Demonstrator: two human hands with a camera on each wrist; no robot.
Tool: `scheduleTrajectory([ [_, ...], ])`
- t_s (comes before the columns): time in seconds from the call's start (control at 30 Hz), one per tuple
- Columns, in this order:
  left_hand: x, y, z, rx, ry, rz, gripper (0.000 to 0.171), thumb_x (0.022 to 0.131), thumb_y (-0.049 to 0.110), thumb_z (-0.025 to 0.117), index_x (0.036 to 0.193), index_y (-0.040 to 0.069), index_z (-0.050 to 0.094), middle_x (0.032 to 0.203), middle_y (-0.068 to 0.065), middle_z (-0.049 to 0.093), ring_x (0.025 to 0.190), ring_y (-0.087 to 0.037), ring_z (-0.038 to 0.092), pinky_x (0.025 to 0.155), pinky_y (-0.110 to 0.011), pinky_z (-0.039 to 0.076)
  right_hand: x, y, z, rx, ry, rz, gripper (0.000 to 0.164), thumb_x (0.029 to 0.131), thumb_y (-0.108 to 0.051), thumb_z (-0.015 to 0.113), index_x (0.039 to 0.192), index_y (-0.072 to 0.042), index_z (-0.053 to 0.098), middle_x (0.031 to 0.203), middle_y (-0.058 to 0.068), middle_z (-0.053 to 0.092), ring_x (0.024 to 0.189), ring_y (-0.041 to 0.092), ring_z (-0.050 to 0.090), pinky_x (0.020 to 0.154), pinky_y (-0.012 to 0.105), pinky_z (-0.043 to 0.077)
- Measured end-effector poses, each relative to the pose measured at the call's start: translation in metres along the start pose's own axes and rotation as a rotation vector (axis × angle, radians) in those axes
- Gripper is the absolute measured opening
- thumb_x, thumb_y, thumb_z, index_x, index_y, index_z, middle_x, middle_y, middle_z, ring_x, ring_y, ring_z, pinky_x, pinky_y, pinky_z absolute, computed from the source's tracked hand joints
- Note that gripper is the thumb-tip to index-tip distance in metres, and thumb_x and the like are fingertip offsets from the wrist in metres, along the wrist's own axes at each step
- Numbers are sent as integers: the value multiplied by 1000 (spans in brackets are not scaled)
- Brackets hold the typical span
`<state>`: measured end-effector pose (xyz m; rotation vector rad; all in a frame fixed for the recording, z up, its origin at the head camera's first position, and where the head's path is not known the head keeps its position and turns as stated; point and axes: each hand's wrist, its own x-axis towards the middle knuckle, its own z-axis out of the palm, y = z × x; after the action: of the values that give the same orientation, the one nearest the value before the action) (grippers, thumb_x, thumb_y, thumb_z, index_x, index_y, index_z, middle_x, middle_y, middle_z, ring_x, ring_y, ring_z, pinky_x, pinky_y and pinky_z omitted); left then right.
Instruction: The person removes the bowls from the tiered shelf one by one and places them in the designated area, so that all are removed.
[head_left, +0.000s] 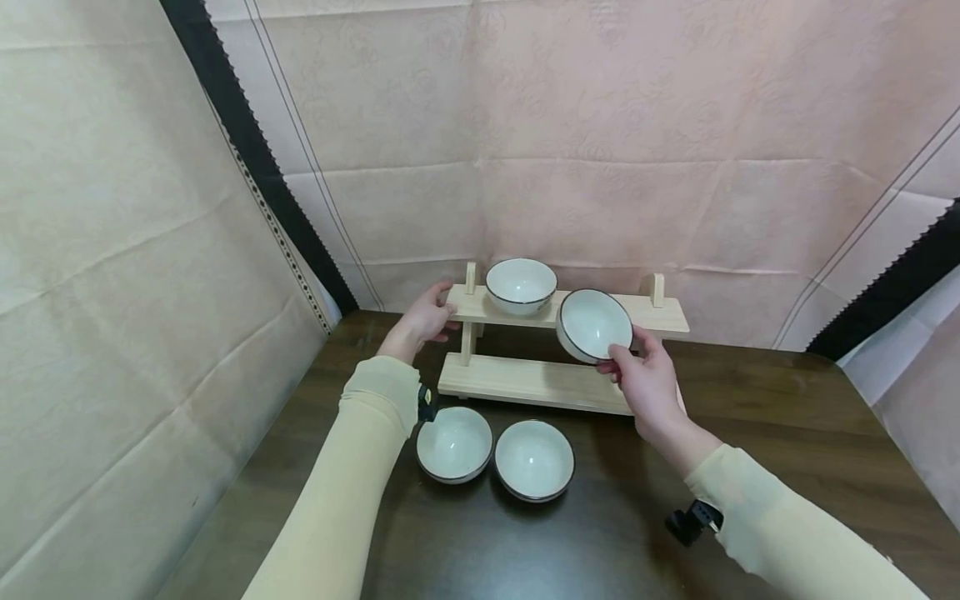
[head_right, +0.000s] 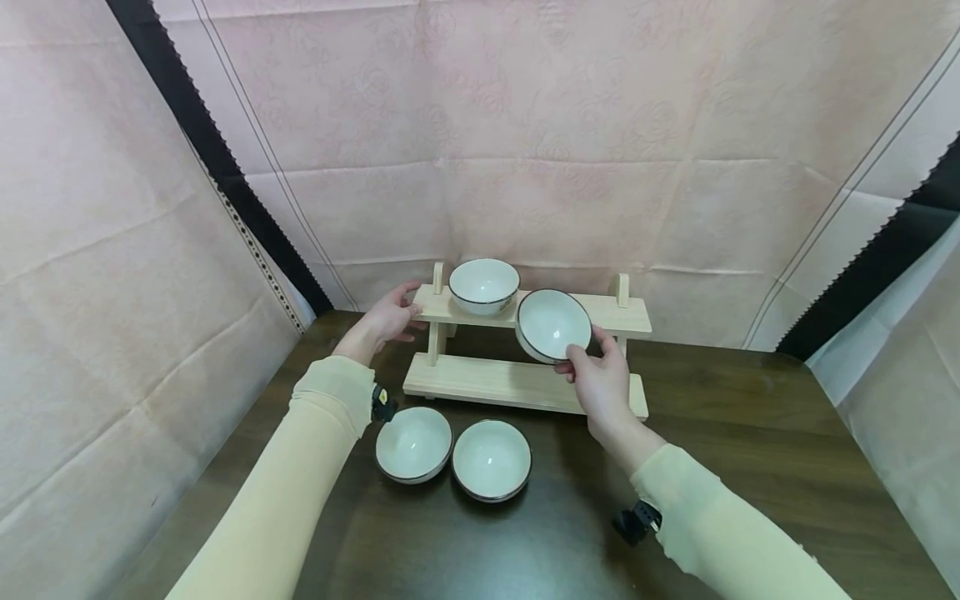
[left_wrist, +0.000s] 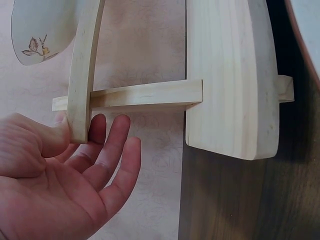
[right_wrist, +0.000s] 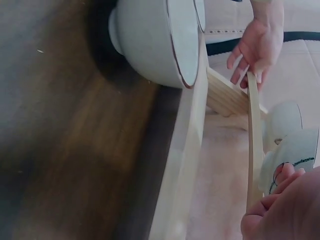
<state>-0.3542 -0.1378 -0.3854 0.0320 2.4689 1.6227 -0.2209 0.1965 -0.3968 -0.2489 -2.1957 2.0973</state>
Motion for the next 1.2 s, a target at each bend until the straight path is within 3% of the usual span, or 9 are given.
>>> scheduleTrajectory([
  [0.6, 0, 0, 1, -19, -6, -7, 60, 114, 10, 47, 170, 16, 27, 152, -24, 49, 124, -42, 66, 93, -51, 57, -31, 13, -18, -77, -73, 37, 64, 110, -13, 55, 167, -2, 27, 84, -3, 75, 74, 4, 68, 68, 20, 52],
  [0.8, -1, -1, 0, -16, -7, -10, 60, 114, 12, 46, 170, 17, 27, 151, -24, 49, 124, -41, 65, 93, -51, 57, -41, 18, -27, -139, -112, 25, 64, 111, -14, 57, 167, -3, 28, 82, 1, 74, 74, 10, 67, 70, 22, 53],
  [1.2, 4, -3, 0, -40, -14, -3, 60, 114, 11, 46, 170, 17, 26, 157, -25, 46, 125, -41, 65, 90, -48, 57, -47, 27, -50, -185, -276, -18, 65, 109, -13, 62, 164, 0, 31, 85, 5, 72, 74, 13, 67, 70, 25, 54],
])
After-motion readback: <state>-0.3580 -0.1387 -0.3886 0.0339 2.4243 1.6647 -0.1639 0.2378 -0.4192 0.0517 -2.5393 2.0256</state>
